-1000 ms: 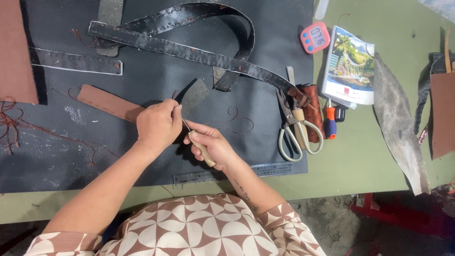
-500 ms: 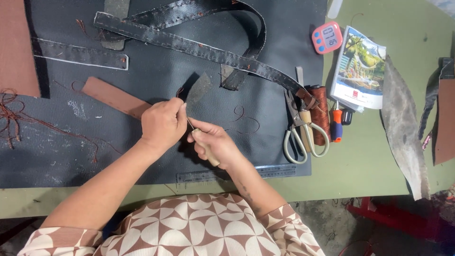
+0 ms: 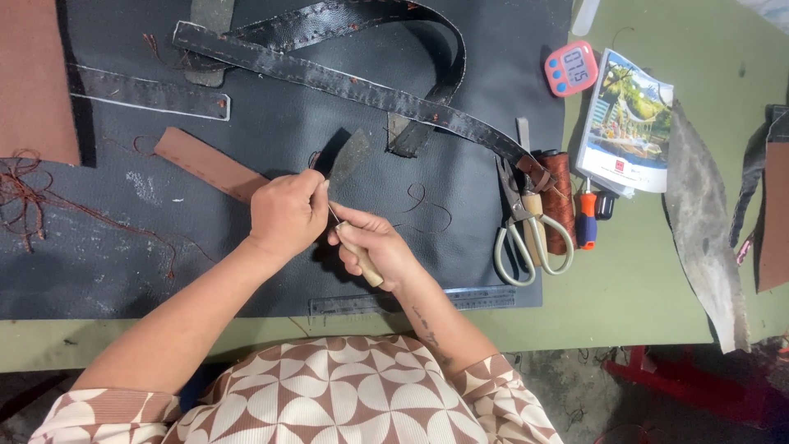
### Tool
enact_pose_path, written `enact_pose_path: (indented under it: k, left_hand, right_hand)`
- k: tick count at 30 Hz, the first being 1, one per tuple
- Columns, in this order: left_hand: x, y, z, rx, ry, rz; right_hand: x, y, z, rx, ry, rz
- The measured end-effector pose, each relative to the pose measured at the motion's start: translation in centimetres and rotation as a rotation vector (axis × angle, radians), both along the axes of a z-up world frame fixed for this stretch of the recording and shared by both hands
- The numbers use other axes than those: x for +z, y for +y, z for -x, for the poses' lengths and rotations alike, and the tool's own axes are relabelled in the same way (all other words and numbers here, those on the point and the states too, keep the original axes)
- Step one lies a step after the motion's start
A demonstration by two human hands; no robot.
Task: Using a hand awl to punch a series of holes into a leather strap for preparation for stitching.
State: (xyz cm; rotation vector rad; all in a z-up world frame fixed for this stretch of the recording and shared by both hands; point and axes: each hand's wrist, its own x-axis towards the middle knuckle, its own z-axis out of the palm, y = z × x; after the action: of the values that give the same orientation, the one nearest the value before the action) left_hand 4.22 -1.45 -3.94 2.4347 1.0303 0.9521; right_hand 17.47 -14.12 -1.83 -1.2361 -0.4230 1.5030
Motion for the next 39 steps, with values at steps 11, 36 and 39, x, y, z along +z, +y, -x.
enact_pose_path:
  k: [11, 36, 39]
  left_hand:
    - [0.0, 0.1, -0.1, -0.012, 0.011, -0.008]
    - [-1.4, 0.1, 0.0, 0.007, -0.075, -0.01]
    - [-1.6, 0.0, -0.1, 0.005, -0.068, -0.032]
  right_hand:
    - [-0.5, 0.4, 0.4, 0.085, -0.691, -0.197]
    - [-1.9, 0.5, 3.1, -0.078, -0.438, -0.177]
    - [-1.2, 0.4, 3.5, -0.08, -0.609, -0.248]
